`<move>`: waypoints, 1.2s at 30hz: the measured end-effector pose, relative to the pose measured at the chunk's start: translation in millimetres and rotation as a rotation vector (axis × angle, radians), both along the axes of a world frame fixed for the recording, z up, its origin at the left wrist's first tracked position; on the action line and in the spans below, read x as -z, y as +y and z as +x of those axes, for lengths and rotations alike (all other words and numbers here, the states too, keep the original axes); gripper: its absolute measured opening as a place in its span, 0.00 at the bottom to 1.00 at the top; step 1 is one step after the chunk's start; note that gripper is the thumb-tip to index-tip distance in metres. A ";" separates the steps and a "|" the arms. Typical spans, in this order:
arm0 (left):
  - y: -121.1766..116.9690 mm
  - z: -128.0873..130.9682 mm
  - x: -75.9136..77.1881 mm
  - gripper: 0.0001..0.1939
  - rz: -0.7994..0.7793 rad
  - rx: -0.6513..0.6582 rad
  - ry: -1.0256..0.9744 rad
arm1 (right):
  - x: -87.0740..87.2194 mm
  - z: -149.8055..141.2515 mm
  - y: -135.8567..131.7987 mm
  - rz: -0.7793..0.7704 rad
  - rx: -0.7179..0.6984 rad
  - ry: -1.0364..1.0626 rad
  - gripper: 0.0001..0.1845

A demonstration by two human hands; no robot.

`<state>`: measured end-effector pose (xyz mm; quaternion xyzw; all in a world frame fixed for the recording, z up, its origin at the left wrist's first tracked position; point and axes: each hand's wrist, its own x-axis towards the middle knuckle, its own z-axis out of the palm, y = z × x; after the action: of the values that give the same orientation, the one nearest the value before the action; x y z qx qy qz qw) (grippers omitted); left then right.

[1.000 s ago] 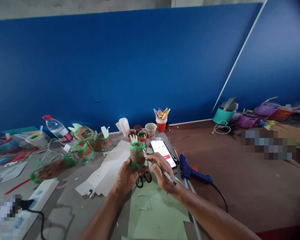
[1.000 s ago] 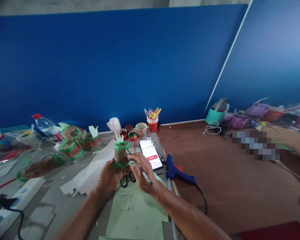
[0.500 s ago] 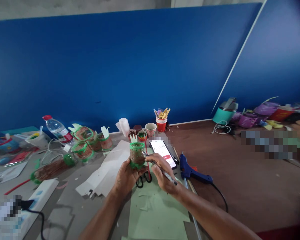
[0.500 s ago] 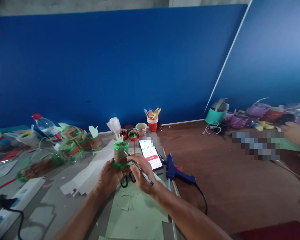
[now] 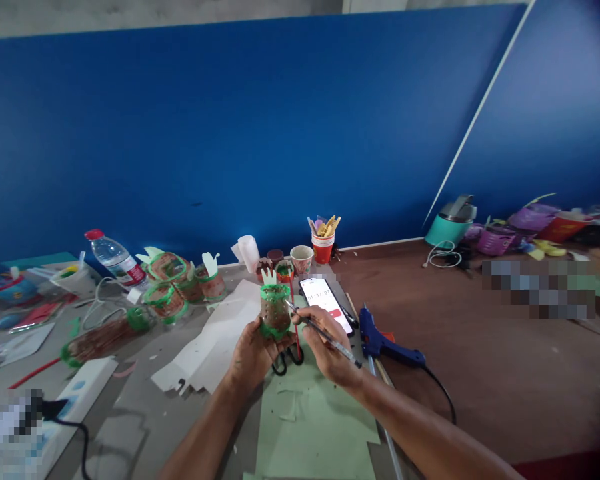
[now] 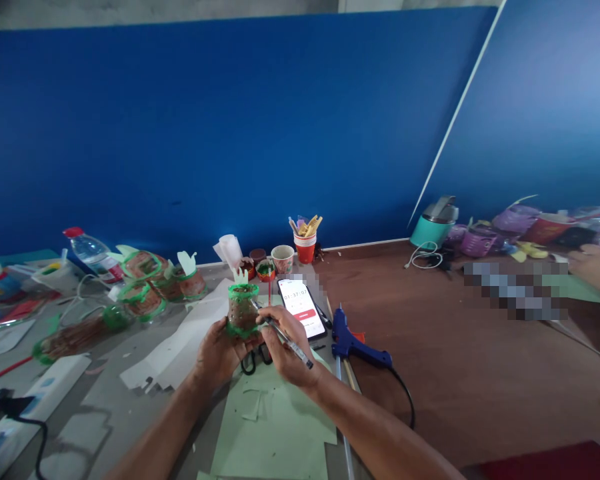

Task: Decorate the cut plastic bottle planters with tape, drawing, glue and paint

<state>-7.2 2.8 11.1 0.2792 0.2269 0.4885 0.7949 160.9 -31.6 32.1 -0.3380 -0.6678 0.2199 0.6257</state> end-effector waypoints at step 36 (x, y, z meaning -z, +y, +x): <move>1.6 -1.3 3.0 0.15 0.001 0.016 -0.002 | 0.6 -0.4 2.5 -0.009 0.012 -0.006 0.10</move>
<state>-8.5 4.4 8.1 0.2809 0.2237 0.4825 0.7989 160.4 -29.1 31.4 -0.3451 -0.6666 0.2181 0.6237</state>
